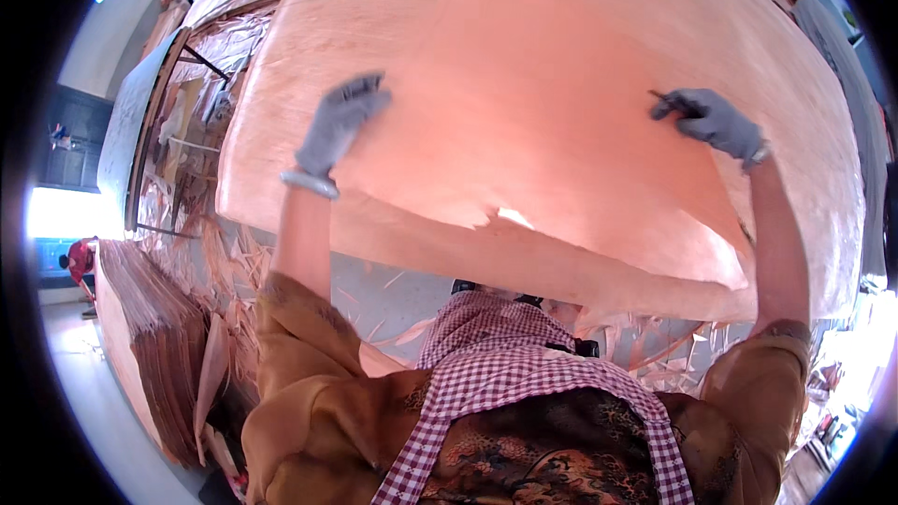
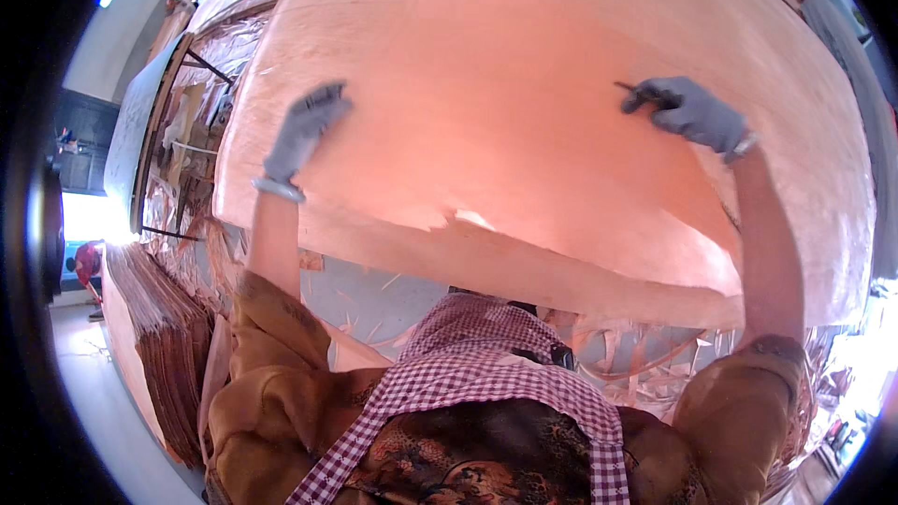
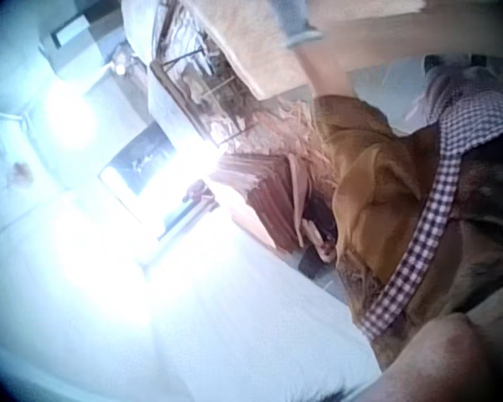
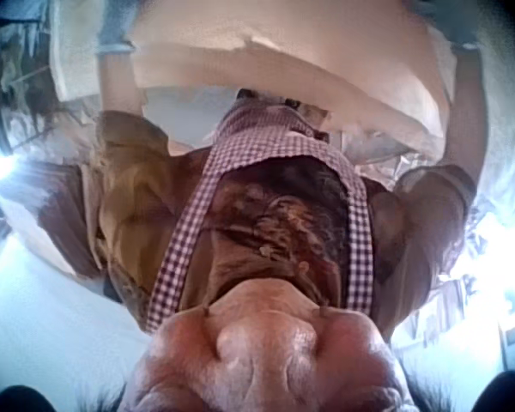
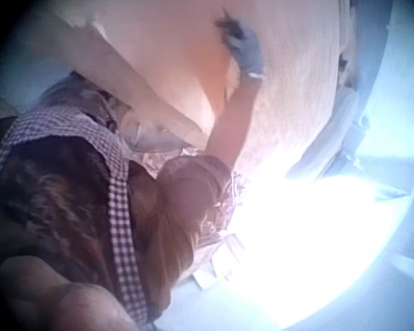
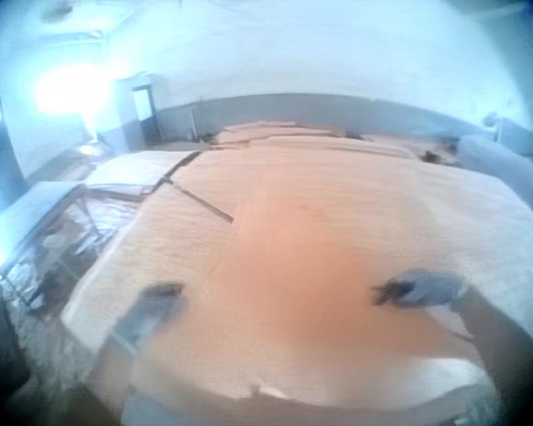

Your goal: The person cuts a large sheet of wood veneer using a utility knife, uses a measuring tape to mark segments, and stacks the cut pieces on top of each other.

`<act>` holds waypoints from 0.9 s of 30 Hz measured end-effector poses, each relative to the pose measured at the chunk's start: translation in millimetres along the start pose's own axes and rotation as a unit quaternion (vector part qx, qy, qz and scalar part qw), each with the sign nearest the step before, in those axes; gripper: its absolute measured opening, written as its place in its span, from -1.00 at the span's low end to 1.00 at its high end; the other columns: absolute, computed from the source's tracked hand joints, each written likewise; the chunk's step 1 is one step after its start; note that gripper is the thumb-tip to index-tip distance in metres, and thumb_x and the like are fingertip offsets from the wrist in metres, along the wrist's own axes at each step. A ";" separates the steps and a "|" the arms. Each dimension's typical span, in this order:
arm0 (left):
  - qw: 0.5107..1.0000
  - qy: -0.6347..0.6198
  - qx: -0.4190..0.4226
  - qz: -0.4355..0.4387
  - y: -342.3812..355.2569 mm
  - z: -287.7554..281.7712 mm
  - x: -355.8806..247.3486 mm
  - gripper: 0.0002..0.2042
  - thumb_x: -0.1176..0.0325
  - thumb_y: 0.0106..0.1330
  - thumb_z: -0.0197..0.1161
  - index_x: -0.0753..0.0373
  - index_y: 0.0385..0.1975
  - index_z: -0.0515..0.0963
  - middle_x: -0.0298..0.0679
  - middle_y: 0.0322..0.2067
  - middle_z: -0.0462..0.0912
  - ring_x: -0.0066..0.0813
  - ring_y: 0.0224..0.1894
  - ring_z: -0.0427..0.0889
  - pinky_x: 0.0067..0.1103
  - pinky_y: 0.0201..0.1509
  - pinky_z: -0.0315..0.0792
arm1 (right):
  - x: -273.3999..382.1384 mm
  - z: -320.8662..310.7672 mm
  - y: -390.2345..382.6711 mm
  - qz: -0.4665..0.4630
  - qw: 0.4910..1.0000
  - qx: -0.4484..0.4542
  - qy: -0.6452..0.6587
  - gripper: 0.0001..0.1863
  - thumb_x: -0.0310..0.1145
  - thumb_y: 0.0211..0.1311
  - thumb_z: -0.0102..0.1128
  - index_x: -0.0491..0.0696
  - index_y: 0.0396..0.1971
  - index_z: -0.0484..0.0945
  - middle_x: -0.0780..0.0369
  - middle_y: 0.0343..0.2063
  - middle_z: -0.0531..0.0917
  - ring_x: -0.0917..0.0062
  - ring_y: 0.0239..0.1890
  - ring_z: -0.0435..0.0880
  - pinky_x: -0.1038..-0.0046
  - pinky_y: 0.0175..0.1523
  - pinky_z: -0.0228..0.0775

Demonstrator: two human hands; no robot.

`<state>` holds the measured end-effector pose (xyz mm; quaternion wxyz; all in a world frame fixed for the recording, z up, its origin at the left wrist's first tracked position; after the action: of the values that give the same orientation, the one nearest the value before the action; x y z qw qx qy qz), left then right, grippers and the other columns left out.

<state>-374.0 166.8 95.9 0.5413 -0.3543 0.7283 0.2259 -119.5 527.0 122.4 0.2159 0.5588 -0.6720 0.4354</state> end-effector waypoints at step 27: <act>0.992 -0.094 -0.009 -0.078 19.7 -22.6 10.9 -0.60 0.34 0.20 0.24 0.40 0.01 0.46 -0.23 -0.14 0.59 -0.58 -0.17 0.55 -0.64 -0.09 0.46 | -32.5 152.2 -59.7 -0.004 0.953 -0.303 -0.031 -0.49 -0.39 -0.18 0.47 -0.05 -0.14 0.46 0.17 -0.06 0.51 0.36 -0.04 0.51 0.37 -0.02 0.42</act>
<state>-405.0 160.5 91.6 0.6203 -0.3920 0.6422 0.2215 -24.4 419.6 37.3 0.3559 0.4831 -0.7763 0.1931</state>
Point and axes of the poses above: each hand's wrist, its own y-axis towards the middle knuckle, its own z-axis out of the palm, x = y × z, the point moved 9 cm from there along y, towards the middle knuckle
